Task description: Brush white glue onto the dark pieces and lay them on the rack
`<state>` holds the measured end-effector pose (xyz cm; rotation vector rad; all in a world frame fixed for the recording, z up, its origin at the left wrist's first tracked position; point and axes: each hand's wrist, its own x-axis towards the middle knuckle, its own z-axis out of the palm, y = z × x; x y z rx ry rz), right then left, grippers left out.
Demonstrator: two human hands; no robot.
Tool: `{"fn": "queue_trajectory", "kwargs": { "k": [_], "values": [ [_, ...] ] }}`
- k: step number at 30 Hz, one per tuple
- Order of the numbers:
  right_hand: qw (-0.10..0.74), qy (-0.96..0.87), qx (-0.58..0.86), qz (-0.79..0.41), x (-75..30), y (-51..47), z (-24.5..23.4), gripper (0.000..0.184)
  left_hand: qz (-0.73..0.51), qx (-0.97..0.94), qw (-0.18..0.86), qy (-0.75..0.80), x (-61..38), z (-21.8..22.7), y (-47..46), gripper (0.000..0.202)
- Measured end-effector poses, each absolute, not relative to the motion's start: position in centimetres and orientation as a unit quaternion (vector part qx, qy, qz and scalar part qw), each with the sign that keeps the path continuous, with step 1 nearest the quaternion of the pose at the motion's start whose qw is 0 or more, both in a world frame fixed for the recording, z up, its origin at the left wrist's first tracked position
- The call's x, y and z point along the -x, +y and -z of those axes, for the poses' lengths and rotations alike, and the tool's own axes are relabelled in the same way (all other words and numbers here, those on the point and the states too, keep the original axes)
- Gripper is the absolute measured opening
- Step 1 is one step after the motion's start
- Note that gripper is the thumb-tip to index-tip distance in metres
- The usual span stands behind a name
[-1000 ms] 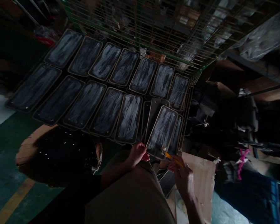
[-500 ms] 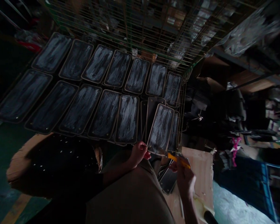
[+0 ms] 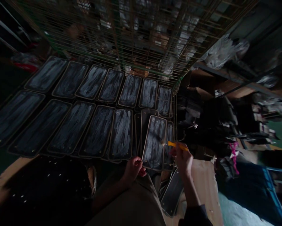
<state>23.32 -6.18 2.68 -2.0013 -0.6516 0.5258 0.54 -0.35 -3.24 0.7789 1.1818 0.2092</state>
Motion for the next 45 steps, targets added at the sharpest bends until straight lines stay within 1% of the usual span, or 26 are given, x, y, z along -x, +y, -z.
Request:
{"fn": "queue_trajectory", "kwargs": {
  "k": [6, 10, 12, 15, 17, 19, 22, 26, 29, 32, 37, 39, 42, 45],
  "values": [
    [0.492, -0.304, 0.795, -0.182, -27.7, -0.7, -2.0, 0.042, -0.114, -0.347, 0.749, 0.553, -1.0, 2.9, -0.7, 0.039],
    [0.498, -0.302, 0.786, -0.208, -27.7, -0.4, -2.4, 0.041, -0.106, -0.347, 0.744, 0.561, -1.1, 2.7, -0.9, 0.040],
    [0.474, -0.310, 0.788, -0.242, -26.7, -1.9, -2.9, 0.039, -0.103, -0.342, 0.741, 0.569, -1.2, 2.5, -1.0, 0.042],
    [0.415, -0.335, 0.788, -0.307, -25.0, -5.0, -4.0, 0.036, -0.098, -0.333, 0.732, 0.586, -1.4, 2.4, -1.2, 0.045],
    [0.394, -0.334, 0.783, -0.346, -24.6, -6.2, -4.8, 0.034, -0.092, -0.335, 0.732, 0.587, -1.4, 2.5, -1.4, 0.046],
    [0.409, -0.317, 0.775, -0.363, -25.0, -6.0, -5.4, 0.033, -0.083, -0.345, 0.730, 0.584, -1.3, 2.6, -1.6, 0.044],
    [0.469, -0.313, 0.749, -0.349, -26.4, -3.2, -5.1, 0.031, -0.057, -0.372, 0.730, 0.570, -0.9, 3.1, -1.9, 0.037],
    [0.537, -0.339, 0.696, -0.334, -27.9, 1.9, -2.4, 0.030, -0.072, -0.380, 0.742, 0.547, -0.8, 3.5, -2.3, 0.036],
    [0.569, -0.336, 0.670, -0.339, -28.7, 4.0, 0.1, 0.032, -0.087, -0.376, 0.736, 0.555, -1.0, 3.4, -2.4, 0.037],
    [0.569, -0.342, 0.682, -0.308, -29.7, 3.9, 1.3, 0.033, -0.085, -0.357, 0.745, 0.557, -1.2, 3.2, -2.3, 0.040],
    [0.552, -0.345, 0.718, -0.248, -30.2, 2.2, 0.4, 0.029, -0.088, -0.315, 0.772, 0.545, -1.1, 3.1, -2.5, 0.045],
    [0.538, -0.369, 0.710, -0.266, -29.5, 2.1, 0.3, 0.028, -0.088, -0.311, 0.770, 0.551, -1.1, 3.1, -2.6, 0.047],
    [0.540, -0.386, 0.675, -0.322, -28.8, 2.5, 1.0, 0.028, -0.085, -0.308, 0.765, 0.559, -1.1, 3.0, -2.7, 0.045],
    [0.540, -0.388, 0.673, -0.323, -29.4, 2.5, 2.1, 0.027, -0.094, -0.301, 0.770, 0.555, -1.0, 3.2, -2.7, 0.045]
  ]
}}
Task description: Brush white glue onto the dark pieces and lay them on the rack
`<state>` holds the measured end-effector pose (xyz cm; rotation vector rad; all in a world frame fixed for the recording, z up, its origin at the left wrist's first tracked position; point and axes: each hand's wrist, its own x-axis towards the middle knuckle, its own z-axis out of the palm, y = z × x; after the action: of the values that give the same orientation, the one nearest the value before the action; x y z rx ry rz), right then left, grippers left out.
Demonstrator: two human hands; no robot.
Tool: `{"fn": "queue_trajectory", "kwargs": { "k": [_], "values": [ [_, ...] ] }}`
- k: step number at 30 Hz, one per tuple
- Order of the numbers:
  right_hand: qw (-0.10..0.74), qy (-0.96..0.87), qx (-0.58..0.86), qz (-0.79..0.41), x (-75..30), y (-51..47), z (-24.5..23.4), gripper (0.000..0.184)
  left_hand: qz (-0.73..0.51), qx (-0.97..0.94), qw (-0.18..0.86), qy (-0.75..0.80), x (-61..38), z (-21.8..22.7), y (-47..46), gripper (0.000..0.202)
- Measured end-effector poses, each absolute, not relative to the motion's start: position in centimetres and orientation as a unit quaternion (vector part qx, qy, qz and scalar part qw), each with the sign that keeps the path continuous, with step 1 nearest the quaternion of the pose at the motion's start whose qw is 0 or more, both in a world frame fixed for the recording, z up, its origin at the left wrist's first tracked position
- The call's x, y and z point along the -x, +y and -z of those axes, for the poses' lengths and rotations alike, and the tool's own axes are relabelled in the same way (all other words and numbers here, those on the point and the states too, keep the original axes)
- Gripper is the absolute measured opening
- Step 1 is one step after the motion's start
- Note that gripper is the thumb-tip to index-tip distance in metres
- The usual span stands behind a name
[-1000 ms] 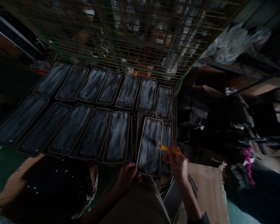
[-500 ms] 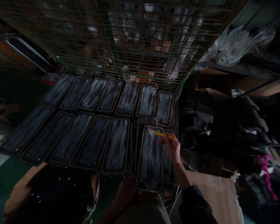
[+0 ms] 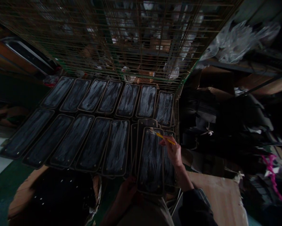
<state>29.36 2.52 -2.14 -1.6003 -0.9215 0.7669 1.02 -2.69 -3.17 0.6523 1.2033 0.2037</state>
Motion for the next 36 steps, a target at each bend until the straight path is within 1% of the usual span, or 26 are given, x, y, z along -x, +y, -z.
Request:
{"fn": "queue_trajectory", "kwargs": {
  "k": [5, 8, 13, 19, 23, 27, 30, 32, 34, 36],
  "values": [
    [0.522, -0.395, 0.712, -0.252, -31.2, 0.8, 2.6, 0.025, -0.118, -0.273, 0.759, 0.579, -1.0, 2.9, -2.7, 0.049],
    [0.513, -0.383, 0.735, -0.225, -31.3, -0.1, 2.2, 0.025, -0.131, -0.254, 0.761, 0.582, -1.3, 2.2, -2.5, 0.048],
    [0.516, -0.333, 0.761, -0.207, -29.5, -1.7, 0.9, 0.027, -0.144, -0.243, 0.771, 0.571, -1.5, 1.8, -2.4, 0.045],
    [0.488, -0.308, 0.797, -0.178, -27.9, -2.1, -1.6, 0.033, -0.131, -0.251, 0.777, 0.562, -1.1, 1.9, -2.4, 0.054],
    [0.499, -0.313, 0.793, -0.158, -28.5, -0.1, -1.0, 0.040, -0.124, -0.269, 0.762, 0.576, -1.2, 1.9, -2.0, 0.056],
    [0.489, -0.305, 0.795, -0.188, -28.2, 0.1, -0.5, 0.040, -0.130, -0.259, 0.763, 0.577, -1.3, 1.9, -1.8, 0.057],
    [0.492, -0.276, 0.796, -0.218, -27.5, -1.4, -2.1, 0.039, -0.134, -0.255, 0.781, 0.554, -1.3, 1.0, -1.7, 0.060],
    [0.513, -0.244, 0.793, -0.220, -27.5, -2.7, -4.0, 0.038, -0.132, -0.271, 0.794, 0.528, -1.3, 0.0, -1.4, 0.060],
    [0.539, -0.215, 0.793, -0.187, -28.1, -4.1, -5.8, 0.038, -0.130, -0.298, 0.798, 0.508, -1.4, -1.4, -1.1, 0.058],
    [0.555, -0.192, 0.800, -0.124, -29.1, -5.5, -7.1, 0.038, -0.134, -0.317, 0.798, 0.494, -1.8, -2.8, -0.5, 0.056]
  ]
}}
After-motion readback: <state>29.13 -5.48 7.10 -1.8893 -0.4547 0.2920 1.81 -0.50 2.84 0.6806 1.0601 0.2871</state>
